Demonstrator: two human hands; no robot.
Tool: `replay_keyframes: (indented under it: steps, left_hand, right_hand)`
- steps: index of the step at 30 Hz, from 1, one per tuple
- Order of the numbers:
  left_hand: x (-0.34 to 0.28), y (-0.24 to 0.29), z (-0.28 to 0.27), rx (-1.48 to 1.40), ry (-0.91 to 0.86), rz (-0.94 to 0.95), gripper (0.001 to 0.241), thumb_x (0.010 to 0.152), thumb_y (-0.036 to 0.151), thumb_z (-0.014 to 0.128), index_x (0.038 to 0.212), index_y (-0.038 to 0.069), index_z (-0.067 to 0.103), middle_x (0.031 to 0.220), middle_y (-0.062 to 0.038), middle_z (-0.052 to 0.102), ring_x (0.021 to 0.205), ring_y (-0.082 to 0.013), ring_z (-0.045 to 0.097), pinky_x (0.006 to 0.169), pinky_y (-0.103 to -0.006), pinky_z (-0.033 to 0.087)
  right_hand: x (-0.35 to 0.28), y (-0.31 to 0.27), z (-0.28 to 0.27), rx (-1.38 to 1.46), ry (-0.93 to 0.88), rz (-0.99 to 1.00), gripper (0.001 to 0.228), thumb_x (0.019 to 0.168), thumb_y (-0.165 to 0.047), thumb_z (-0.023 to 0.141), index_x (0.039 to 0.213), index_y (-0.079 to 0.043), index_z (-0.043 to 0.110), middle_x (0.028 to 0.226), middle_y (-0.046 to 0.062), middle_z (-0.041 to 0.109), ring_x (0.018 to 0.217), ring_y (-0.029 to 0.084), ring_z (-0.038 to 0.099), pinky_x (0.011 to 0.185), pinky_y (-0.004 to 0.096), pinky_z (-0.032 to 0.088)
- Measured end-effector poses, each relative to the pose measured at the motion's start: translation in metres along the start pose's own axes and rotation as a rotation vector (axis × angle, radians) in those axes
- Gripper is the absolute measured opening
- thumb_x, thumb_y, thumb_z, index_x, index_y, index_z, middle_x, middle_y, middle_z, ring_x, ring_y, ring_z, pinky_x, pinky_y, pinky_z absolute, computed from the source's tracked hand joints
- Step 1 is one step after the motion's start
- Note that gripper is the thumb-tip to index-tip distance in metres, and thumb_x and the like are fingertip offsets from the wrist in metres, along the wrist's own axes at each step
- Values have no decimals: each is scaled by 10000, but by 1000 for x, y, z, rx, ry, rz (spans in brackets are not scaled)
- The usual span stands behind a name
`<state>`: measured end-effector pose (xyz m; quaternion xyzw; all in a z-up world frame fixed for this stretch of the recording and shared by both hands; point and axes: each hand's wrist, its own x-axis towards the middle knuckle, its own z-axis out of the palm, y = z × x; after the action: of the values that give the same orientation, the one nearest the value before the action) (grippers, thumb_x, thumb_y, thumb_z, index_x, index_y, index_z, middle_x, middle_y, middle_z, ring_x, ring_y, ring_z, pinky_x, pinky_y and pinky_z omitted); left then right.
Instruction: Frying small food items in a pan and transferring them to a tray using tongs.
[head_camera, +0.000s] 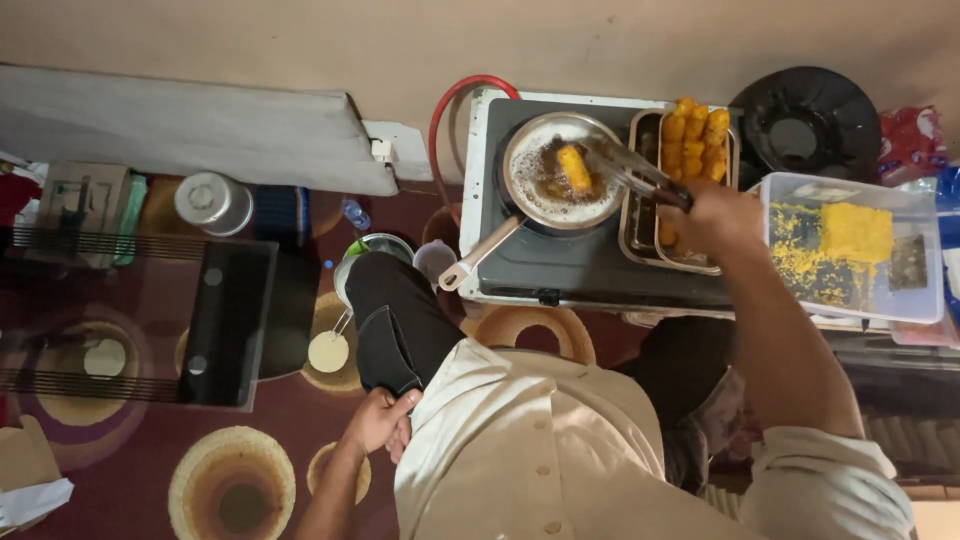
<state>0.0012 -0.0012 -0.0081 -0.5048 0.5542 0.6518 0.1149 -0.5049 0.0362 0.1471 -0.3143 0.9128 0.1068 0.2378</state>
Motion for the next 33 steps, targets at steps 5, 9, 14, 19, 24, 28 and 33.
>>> replay_keyframes:
  steps: [5, 9, 14, 19, 24, 28, 33]
  left_hand:
    - [3, -2, -1, 62, 2, -7, 798, 973, 548, 485, 460, -32, 680, 394, -188, 621, 332, -228, 630, 417, -262, 522]
    - [-2, 3, -1, 52, -10, -4, 795, 980, 539, 476, 474, -38, 684, 411, -186, 637, 340, -229, 636, 461, -263, 547]
    - [-3, 1, 1, 21, 3, -11, 800, 984, 532, 500, 462, -50, 671, 400, -192, 620, 320, -232, 610, 444, -261, 524]
    - [-3, 0, 2, -28, 4, -16, 798, 986, 520, 514, 457, -59, 661, 402, -216, 615, 317, -256, 615, 397, -258, 492]
    - [1, -3, 1, 4, 5, -9, 800, 986, 535, 496, 449, -35, 658, 385, -197, 607, 302, -227, 589, 426, -263, 503]
    - [11, -3, -3, -6, -5, -21, 807, 987, 540, 495, 460, -49, 656, 389, -206, 603, 312, -242, 605, 408, -262, 492]
    - [19, -13, -7, -17, -36, -2, 813, 993, 530, 479, 458, -58, 650, 385, -217, 597, 304, -246, 588, 391, -273, 479]
  right_hand:
    - [0, 1, 3, -30, 15, -23, 412, 1024, -582, 588, 1229, -227, 635, 975, 101, 718, 896, 290, 684, 756, 412, 541]
    - [30, -3, 38, -279, 0, -125, 600, 1042, -695, 413, 1312, -193, 601, 979, 83, 694, 822, 227, 680, 653, 317, 535]
    - [53, -19, 59, -125, 110, -167, 514, 985, -601, 552, 1274, -182, 627, 1144, 128, 734, 1090, 410, 687, 853, 514, 555]
    - [60, 0, 63, -61, 121, -177, 536, 987, -637, 513, 1406, -319, 616, 1160, 140, 735, 1068, 369, 680, 801, 448, 518]
    - [29, 9, 36, -61, 87, 13, 587, 1031, -715, 489, 1206, -175, 640, 911, 112, 671, 833, 268, 664, 680, 378, 556]
    - [9, 14, 21, 37, 103, 3, 601, 994, -639, 536, 1444, -243, 566, 1189, 203, 713, 1111, 392, 652, 882, 492, 512]
    - [21, 25, 41, 19, 144, -57, 630, 961, -650, 570, 1386, -186, 562, 1178, 218, 705, 1078, 428, 662, 865, 510, 516]
